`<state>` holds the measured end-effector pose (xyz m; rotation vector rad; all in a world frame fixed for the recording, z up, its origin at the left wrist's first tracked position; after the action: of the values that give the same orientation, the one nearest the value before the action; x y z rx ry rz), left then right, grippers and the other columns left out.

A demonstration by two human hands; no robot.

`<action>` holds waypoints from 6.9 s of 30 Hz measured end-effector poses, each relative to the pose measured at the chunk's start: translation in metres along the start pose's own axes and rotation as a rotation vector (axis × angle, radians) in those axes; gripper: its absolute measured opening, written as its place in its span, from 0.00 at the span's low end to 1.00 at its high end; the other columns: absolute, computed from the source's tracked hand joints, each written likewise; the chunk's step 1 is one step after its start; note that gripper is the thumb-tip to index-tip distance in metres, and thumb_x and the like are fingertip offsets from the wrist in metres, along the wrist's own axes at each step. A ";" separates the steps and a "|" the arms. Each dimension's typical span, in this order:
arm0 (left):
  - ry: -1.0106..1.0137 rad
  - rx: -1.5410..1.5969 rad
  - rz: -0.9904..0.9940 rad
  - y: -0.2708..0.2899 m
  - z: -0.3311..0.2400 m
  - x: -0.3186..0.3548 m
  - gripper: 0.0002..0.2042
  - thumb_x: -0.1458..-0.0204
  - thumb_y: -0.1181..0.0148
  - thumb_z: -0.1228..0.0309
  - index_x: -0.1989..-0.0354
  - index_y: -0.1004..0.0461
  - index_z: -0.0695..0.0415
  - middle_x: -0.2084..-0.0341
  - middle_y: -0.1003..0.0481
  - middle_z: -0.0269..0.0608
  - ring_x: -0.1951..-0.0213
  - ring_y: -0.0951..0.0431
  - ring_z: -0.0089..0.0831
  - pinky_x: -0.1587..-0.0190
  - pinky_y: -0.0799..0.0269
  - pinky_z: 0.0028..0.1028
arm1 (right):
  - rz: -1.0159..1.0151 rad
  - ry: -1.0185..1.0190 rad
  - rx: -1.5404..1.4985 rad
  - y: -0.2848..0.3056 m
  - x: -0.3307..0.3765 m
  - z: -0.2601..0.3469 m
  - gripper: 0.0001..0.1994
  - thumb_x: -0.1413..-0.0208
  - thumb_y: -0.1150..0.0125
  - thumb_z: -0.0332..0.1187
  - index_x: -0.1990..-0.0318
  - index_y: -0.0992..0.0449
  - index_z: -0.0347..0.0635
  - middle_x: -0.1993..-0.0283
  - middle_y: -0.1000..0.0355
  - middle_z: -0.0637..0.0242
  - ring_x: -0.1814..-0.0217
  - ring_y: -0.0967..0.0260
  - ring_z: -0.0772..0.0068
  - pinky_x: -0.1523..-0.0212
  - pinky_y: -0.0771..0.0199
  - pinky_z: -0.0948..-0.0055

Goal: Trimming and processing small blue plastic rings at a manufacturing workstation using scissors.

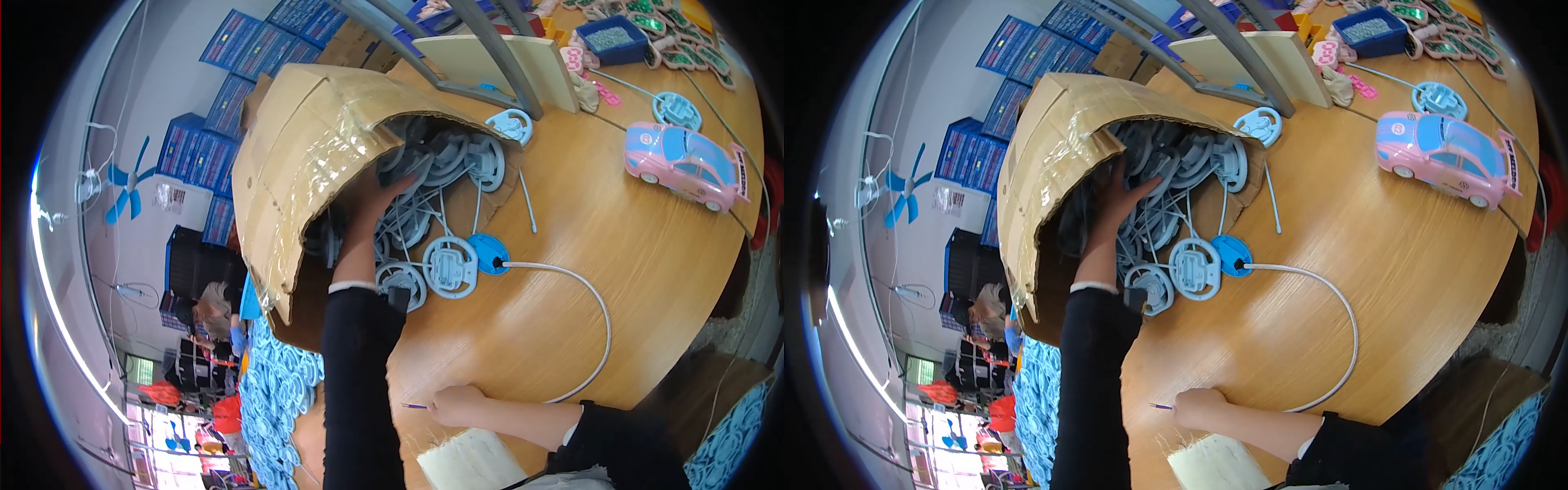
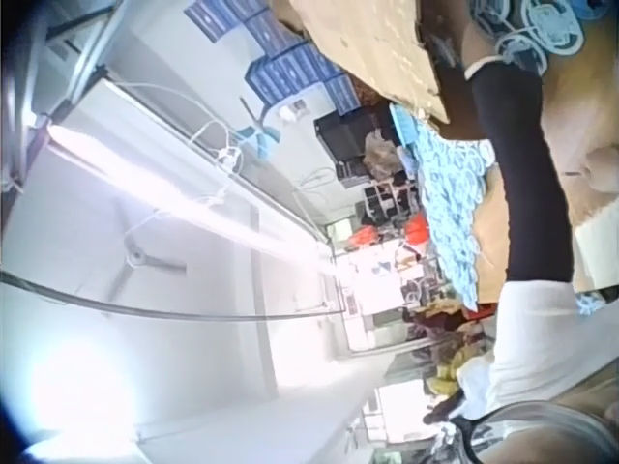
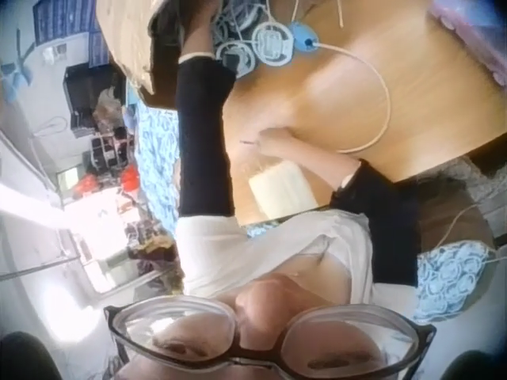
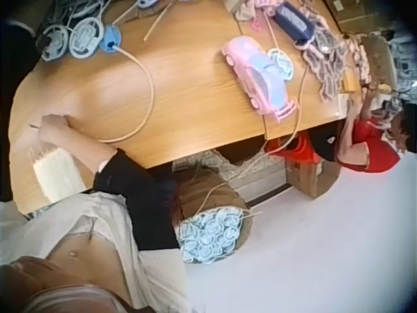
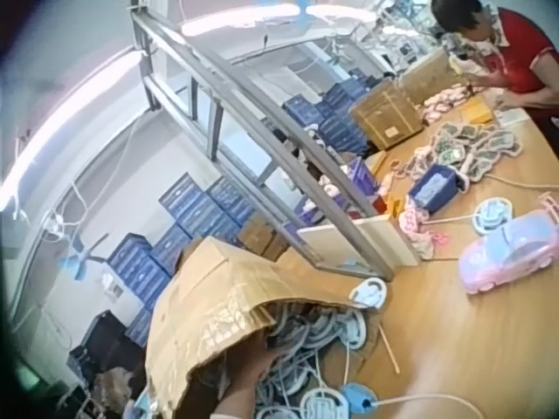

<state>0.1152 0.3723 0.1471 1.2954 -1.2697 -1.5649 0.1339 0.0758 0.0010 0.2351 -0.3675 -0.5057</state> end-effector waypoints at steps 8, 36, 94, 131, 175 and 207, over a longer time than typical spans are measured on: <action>-0.075 0.086 0.037 -0.036 0.055 0.012 0.33 0.69 0.42 0.48 0.58 0.34 0.63 0.55 0.40 0.58 0.51 0.42 0.49 0.50 0.47 0.36 | 0.033 -0.055 -0.062 0.004 0.003 -0.001 0.14 0.53 0.58 0.36 0.68 0.28 0.36 0.66 0.31 0.54 0.63 0.33 0.56 0.64 0.34 0.62; 0.054 0.630 0.222 -0.022 0.024 -0.022 0.28 0.65 0.41 0.54 0.57 0.34 0.60 0.59 0.33 0.48 0.54 0.36 0.36 0.53 0.43 0.29 | 0.020 -0.020 0.012 -0.002 -0.001 0.001 0.20 0.50 0.62 0.43 0.71 0.28 0.34 0.68 0.31 0.52 0.64 0.34 0.54 0.62 0.36 0.60; 0.608 0.309 0.027 -0.030 0.100 0.167 0.44 0.74 0.44 0.46 0.45 0.51 0.55 0.45 0.53 0.52 0.43 0.58 0.50 0.48 0.66 0.54 | 0.059 -0.198 -0.009 -0.006 -0.007 -0.004 0.20 0.49 0.57 0.41 0.86 0.34 0.38 0.92 0.45 0.71 0.92 0.48 0.79 0.90 0.51 0.78; 0.463 0.260 0.144 0.052 0.025 0.473 0.36 0.74 0.41 0.63 0.49 0.42 0.56 0.47 0.48 0.50 0.49 0.45 0.48 0.51 0.44 0.37 | 0.105 -0.208 -0.044 -0.005 0.008 0.011 0.18 0.50 0.56 0.45 0.81 0.32 0.39 0.89 0.42 0.71 0.88 0.46 0.79 0.86 0.47 0.78; 0.652 2.315 -0.231 -0.029 0.040 0.375 0.21 0.52 0.60 0.59 0.52 0.42 0.58 0.56 0.36 0.44 0.53 0.35 0.36 0.51 0.41 0.36 | 0.087 -0.190 -0.678 0.001 0.013 0.036 0.18 0.46 0.60 0.43 0.80 0.36 0.38 0.90 0.53 0.79 0.91 0.61 0.88 0.92 0.65 0.85; 0.890 2.079 -0.462 -0.040 0.042 0.384 0.14 0.48 0.58 0.63 0.57 0.39 0.60 0.64 0.32 0.39 0.61 0.31 0.27 0.60 0.33 0.28 | 0.134 -0.193 -0.755 -0.003 0.012 0.030 0.18 0.46 0.60 0.42 0.80 0.37 0.37 0.91 0.54 0.79 0.93 0.63 0.89 0.93 0.67 0.84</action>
<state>-0.0105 0.0303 0.0116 2.9359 -1.7431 0.9844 0.1302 0.0635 0.0311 -0.5687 -0.3535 -0.5041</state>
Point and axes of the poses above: each hand's wrist, its own x-axis away from the middle knuckle, its own y-axis out of the back of the hand, z = x × y, the point moved 4 cm from there along -x, towards the middle knuckle
